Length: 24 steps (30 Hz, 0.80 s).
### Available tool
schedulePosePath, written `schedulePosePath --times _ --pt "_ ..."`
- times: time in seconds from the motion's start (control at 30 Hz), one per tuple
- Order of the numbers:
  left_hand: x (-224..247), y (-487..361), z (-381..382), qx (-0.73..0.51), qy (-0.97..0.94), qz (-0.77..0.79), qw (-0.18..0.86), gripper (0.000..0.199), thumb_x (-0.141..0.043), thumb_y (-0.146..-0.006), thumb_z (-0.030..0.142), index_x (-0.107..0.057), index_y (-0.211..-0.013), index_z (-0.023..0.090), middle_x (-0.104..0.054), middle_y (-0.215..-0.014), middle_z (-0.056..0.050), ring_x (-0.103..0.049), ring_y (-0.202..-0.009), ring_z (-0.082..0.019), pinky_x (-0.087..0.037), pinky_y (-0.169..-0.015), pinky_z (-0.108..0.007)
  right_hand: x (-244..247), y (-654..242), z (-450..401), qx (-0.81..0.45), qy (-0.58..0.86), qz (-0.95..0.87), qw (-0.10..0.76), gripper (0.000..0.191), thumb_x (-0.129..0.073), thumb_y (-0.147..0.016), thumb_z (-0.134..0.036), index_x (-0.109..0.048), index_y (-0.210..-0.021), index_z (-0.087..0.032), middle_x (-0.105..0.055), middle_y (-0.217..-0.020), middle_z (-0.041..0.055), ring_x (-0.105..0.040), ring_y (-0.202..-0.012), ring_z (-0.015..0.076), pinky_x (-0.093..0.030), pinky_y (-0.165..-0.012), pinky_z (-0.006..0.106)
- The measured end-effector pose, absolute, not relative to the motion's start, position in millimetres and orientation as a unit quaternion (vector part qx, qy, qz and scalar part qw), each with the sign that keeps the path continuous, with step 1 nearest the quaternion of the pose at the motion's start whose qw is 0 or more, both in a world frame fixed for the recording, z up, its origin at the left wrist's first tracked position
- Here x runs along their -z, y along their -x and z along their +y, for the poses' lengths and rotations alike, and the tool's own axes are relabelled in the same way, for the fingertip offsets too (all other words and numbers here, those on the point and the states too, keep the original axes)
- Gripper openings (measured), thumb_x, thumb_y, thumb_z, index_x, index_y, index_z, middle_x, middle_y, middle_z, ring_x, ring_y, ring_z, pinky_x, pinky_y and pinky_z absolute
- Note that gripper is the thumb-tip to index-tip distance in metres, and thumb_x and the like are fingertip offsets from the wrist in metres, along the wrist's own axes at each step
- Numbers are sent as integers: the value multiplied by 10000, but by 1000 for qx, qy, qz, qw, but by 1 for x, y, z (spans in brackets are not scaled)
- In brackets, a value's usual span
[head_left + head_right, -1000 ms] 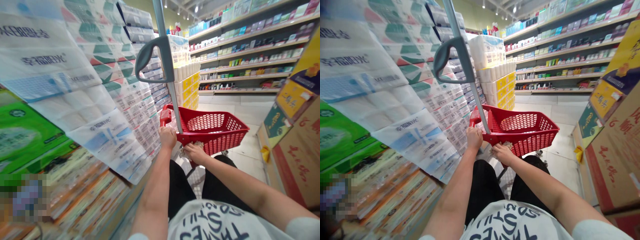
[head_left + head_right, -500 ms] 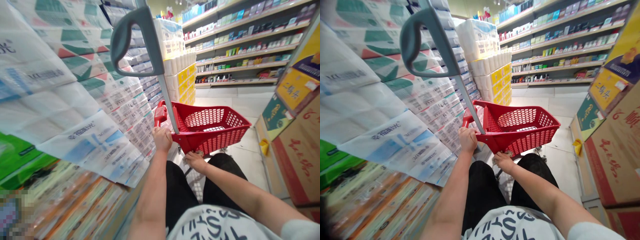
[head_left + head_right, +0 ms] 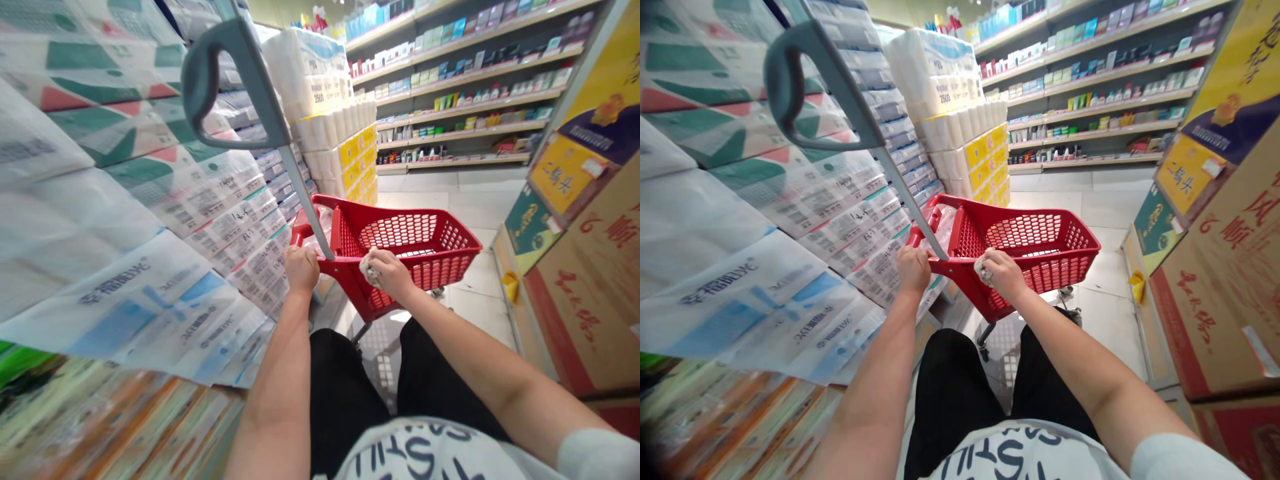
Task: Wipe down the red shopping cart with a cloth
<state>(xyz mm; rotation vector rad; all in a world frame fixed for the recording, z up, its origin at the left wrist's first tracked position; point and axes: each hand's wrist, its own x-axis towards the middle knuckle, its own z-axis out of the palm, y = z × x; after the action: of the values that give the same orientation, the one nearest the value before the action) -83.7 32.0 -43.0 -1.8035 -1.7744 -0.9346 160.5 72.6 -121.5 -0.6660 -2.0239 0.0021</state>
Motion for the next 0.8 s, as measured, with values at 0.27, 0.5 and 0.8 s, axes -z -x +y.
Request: schedulePosePath --times 0.27,0.5,0.8 --pt "43 78 40 332 642 -652 230 485 -254 -942 255 -653 -676 184 -609 -680 -89 -543 -795 -236 -353 -914 -403 150 -255 111 -58 417 -775 471 234 -521 -721 -122 -690 -866 -194 -676 -1073 80 -606 -1002 223 -483 -897 369" --pt "41 66 38 321 602 -688 248 464 -271 -928 258 -623 -636 177 -605 -672 -109 -545 -790 -256 -362 -872 -414 121 -180 84 -77 402 -775 482 172 -493 -813 -122 -639 -870 -194 -660 -1016 87 -570 -997 223 -457 -904 363" --pt "37 87 23 310 648 -642 269 362 -319 -945 287 -653 -843 192 -652 -905 -104 -554 -947 -259 -369 -917 -422 125 -203 85 -33 301 -846 439 287 -505 -762 -39 -629 -962 -204 -633 -1125 76 -554 -1074 216 -458 -938 403"
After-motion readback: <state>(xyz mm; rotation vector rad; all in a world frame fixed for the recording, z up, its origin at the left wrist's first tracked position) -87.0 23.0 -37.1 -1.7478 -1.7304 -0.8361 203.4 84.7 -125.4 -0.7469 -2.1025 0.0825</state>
